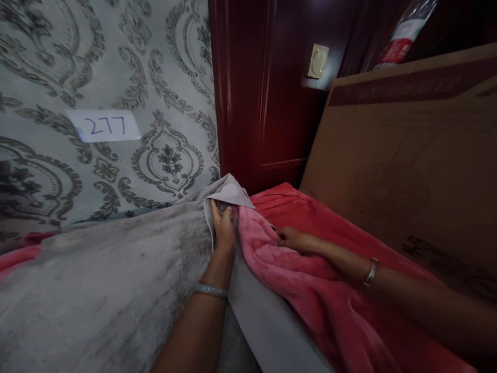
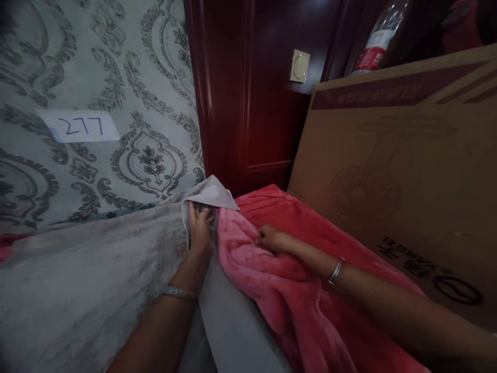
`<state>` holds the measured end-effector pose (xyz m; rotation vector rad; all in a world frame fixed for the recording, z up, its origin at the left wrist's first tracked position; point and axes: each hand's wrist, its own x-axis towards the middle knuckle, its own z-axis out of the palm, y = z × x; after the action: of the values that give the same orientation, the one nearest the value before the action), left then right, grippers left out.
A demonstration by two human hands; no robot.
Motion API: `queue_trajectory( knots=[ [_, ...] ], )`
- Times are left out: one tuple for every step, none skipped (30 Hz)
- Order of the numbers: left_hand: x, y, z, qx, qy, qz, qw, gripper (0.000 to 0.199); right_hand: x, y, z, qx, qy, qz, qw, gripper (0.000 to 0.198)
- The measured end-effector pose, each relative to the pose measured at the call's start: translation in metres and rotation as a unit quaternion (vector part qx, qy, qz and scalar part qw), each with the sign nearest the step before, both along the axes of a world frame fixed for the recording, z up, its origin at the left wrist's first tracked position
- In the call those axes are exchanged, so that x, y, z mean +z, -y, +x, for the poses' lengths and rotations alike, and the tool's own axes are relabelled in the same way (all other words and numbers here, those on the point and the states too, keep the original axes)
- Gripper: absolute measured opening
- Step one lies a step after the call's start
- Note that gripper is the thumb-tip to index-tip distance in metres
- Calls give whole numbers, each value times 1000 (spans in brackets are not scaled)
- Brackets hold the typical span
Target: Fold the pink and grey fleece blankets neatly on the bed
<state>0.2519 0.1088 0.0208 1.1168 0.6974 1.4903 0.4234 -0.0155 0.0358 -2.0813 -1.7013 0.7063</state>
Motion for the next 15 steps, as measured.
queue_trajectory(
  knots=[
    [1,0,0,-1,8,-12,1000,77,9,0,5,-32,22,1,999,8],
    [2,1,0,-4,12,-23,1000,77,20,-3,13,-65,47,8,997,11],
    [2,1,0,-8,11,-29,999,77,33,-7,23,-98,70,22,992,13],
    [2,1,0,-10,4,-28,1000,76,46,-13,34,-129,97,50,986,16],
    [1,0,1,-9,-6,-22,1000,76,58,-19,46,-157,127,80,976,19],
    [0,0,1,-6,-18,-13,1000,76,69,-25,57,-185,168,123,961,23],
    [-1,0,2,0,-30,-3,1000,76,77,-30,68,-203,224,169,938,27],
    [-3,0,3,7,-41,7,999,77,81,-34,78,-214,265,191,921,29],
    [-5,-1,3,14,-51,16,998,77,82,-36,87,-221,293,197,909,30],
    [-6,0,4,20,-60,23,998,77,80,-38,94,-225,304,185,907,31],
    [-7,0,5,23,-68,30,997,76,75,-39,101,-228,299,160,913,30],
    [-7,1,6,24,-76,38,996,74,67,-39,106,-232,285,134,920,29],
    [-7,2,6,21,-81,45,995,72,59,-38,110,-234,269,114,927,28],
    [-6,2,7,18,-83,48,995,70,50,-37,113,-233,255,99,933,28],
    [-4,3,7,15,-80,46,996,67,42,-35,115,-231,243,88,938,30]
  ],
)
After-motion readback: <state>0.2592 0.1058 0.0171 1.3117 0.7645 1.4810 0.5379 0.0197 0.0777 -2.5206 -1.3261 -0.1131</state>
